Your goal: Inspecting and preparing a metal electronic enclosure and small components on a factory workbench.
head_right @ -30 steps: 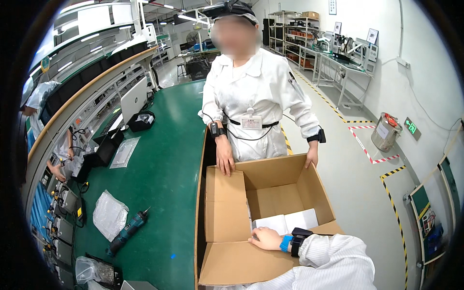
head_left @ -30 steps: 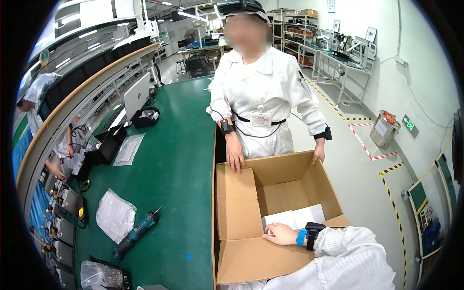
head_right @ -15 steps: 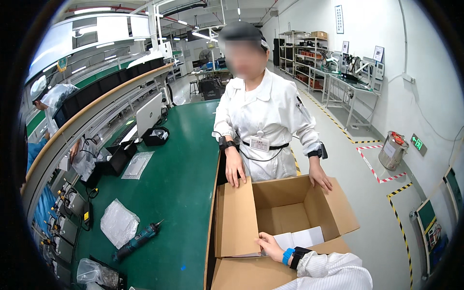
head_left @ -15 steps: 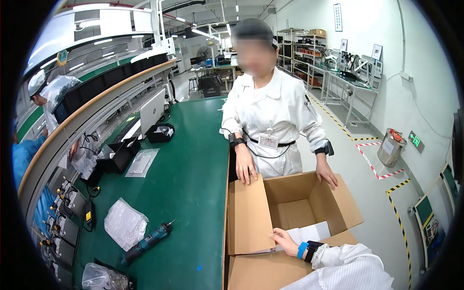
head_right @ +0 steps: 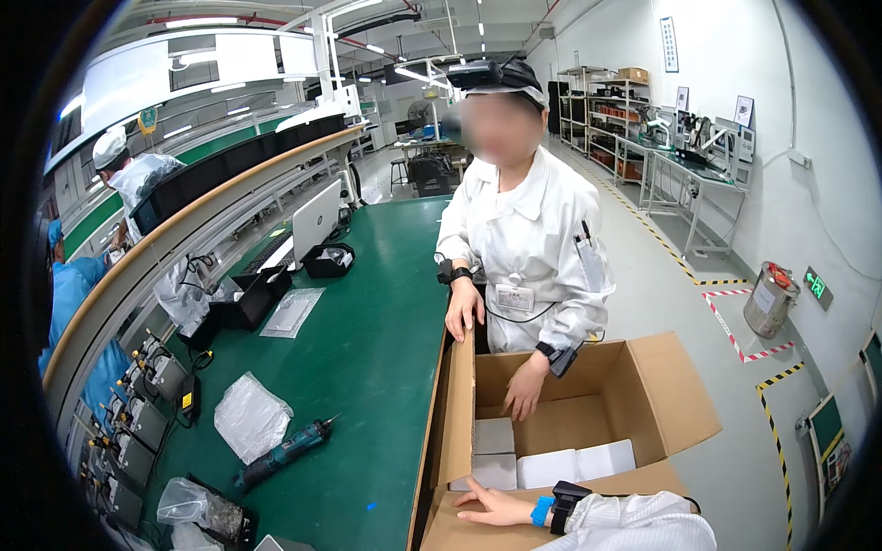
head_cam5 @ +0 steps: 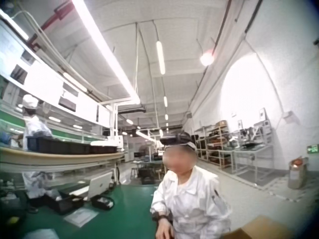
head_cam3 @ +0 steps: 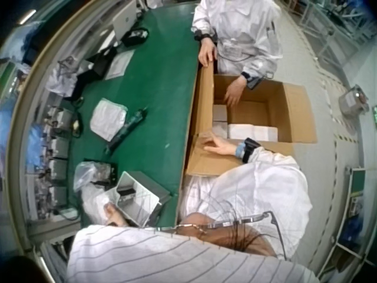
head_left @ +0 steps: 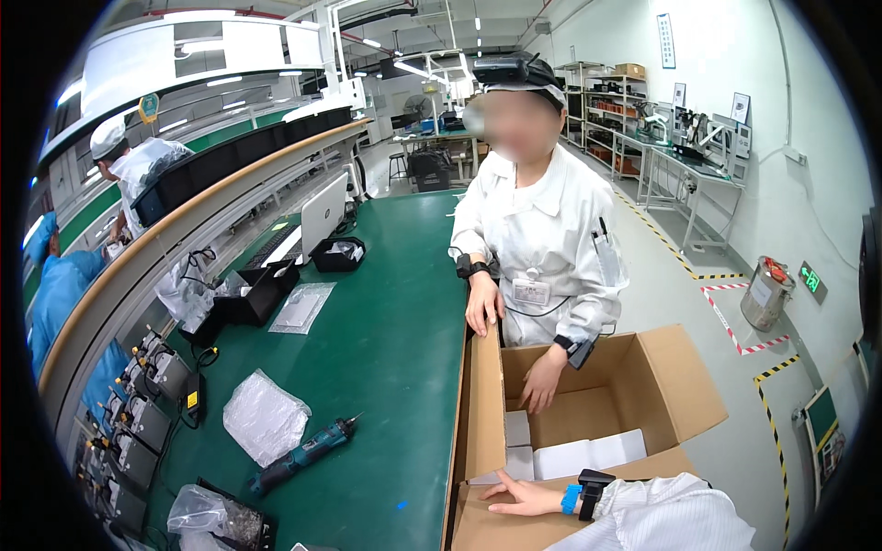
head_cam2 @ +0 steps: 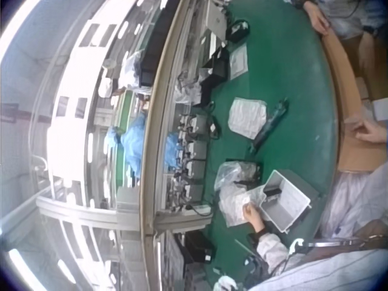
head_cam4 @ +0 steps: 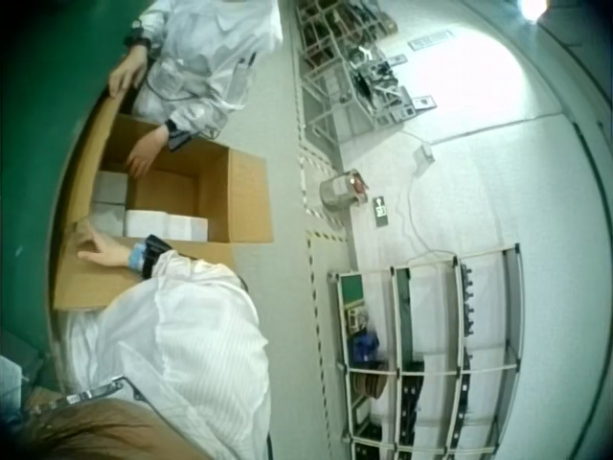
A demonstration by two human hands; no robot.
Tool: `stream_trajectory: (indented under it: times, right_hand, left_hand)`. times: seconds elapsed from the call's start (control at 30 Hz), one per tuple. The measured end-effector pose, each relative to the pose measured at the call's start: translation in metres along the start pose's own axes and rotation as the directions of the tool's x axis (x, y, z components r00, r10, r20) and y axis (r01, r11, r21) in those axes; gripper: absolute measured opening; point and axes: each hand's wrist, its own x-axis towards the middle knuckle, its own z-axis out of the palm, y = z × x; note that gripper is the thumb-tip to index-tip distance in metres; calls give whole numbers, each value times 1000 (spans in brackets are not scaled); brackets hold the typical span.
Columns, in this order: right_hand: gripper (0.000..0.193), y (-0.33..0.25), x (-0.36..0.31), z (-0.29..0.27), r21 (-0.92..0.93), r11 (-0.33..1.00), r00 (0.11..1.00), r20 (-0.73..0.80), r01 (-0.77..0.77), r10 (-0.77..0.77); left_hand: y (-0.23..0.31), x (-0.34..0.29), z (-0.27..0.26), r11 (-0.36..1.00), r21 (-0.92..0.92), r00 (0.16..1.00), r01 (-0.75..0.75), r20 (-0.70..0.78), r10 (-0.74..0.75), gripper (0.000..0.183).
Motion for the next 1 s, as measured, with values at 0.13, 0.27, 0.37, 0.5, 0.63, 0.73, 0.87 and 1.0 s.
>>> stream_trajectory:
  times: [0.13, 0.27, 0.37, 0.5, 0.63, 0.73, 0.87, 1.0]
  right_hand:
    - [93, 12, 9, 12, -49, 997, 998, -42, 54, -56]
    - [87, 7, 17, 15, -134, 990, 997, -67, 33, -42]
    - [71, 5, 19, 15, -153, 988, 993, -107, 30, -47]
    - [83, 11, 19, 20, -209, 972, 979, -146, 111, -143]
    - [92, 10, 27, 17, -212, 974, 996, -28, 75, -83]
    - [84, 7, 22, 15, -259, 965, 993, -98, 44, -72]
    - [86, 9, 6, 18, -257, 966, 985, -172, -28, -17]
    - [66, -42, 0, 29, -392, 920, 965, -235, 17, -117]
  left_hand:
    - [1, 2, -1, 1000, 18, 1000, -6, -2, 6, 21]
    - [-2, 1, -4, 999, 49, 1000, -14, -1, 14, 23]
    - [-5, 4, -3, 996, 81, 999, -34, -2, 34, 25]
    - [0, 8, -5, 990, 134, 999, 31, 19, -34, 26]
    - [19, 1, -4, 997, 69, 999, 31, -19, -30, 24]
    - [20, 0, 1, 992, 104, 997, -68, -23, 71, 26]
    - [-21, 8, 4, 996, -86, 999, -26, -23, 24, 18]
    - [-3, -4, 4, 975, -219, 999, 36, -7, -39, 19]
